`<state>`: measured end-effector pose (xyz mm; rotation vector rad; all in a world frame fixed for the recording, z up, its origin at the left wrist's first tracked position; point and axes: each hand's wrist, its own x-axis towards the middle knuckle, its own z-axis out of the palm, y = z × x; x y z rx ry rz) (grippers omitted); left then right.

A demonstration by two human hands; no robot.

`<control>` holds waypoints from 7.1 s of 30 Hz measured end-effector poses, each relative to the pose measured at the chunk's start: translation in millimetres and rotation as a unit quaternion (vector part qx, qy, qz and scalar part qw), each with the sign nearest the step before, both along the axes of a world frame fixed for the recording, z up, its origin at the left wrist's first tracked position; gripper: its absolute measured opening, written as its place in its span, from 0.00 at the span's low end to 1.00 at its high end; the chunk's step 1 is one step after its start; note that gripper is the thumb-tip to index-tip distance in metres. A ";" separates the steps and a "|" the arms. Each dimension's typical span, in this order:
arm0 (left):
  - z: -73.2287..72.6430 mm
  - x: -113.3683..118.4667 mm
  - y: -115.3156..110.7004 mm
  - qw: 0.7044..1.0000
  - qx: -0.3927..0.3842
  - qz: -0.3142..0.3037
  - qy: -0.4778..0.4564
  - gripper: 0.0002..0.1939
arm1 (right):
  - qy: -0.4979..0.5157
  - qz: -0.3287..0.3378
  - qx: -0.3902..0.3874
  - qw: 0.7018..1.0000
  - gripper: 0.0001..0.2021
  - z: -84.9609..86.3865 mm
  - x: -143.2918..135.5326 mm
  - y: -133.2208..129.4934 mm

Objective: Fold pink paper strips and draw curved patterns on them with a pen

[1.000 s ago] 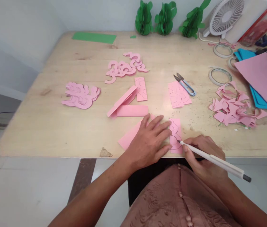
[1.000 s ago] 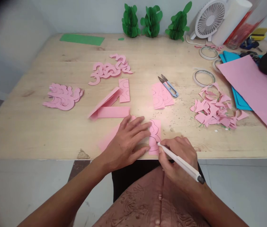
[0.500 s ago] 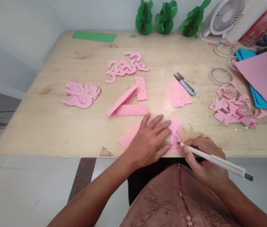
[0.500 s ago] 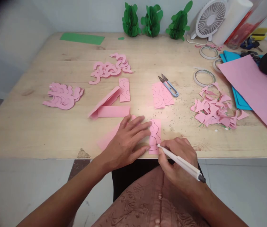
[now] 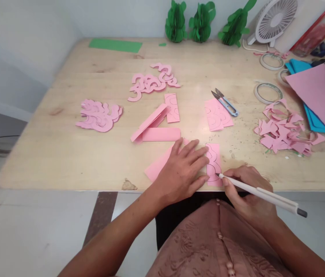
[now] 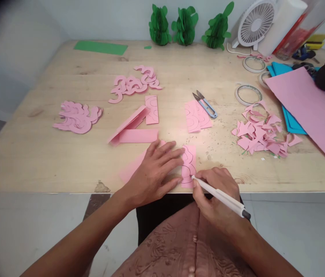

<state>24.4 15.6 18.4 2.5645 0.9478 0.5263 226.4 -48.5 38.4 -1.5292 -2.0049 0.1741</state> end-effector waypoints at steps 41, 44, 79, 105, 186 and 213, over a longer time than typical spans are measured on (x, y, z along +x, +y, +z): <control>-0.1 -0.4 -0.5 1.000 -0.003 -0.003 0.008 0.16 | -0.006 0.009 -0.014 1.000 0.02 1.3 -0.3 -1.3; 0.1 -0.3 -0.8 1.000 -0.001 -0.001 0.007 0.16 | -0.005 0.005 -0.018 1.000 0.02 1.6 -0.5 -1.8; -0.8 -1.1 -0.5 1.000 0.004 -0.006 0.005 0.15 | 0.058 0.016 -0.056 0.997 0.03 2.6 -14.8 0.0; -1.5 0.0 -0.4 1.000 0.011 -0.001 0.000 0.15 | 0.065 0.007 -0.057 0.996 0.04 2.4 -14.2 2.9; -0.2 0.3 0.0 1.000 0.005 -0.001 0.004 0.16 | 0.084 -0.040 -0.104 0.990 0.04 4.3 -4.0 -3.2; 0.5 0.6 -0.1 1.000 -0.001 -0.002 0.001 0.16 | 0.079 -0.028 -0.089 0.992 0.04 1.2 0.4 -1.6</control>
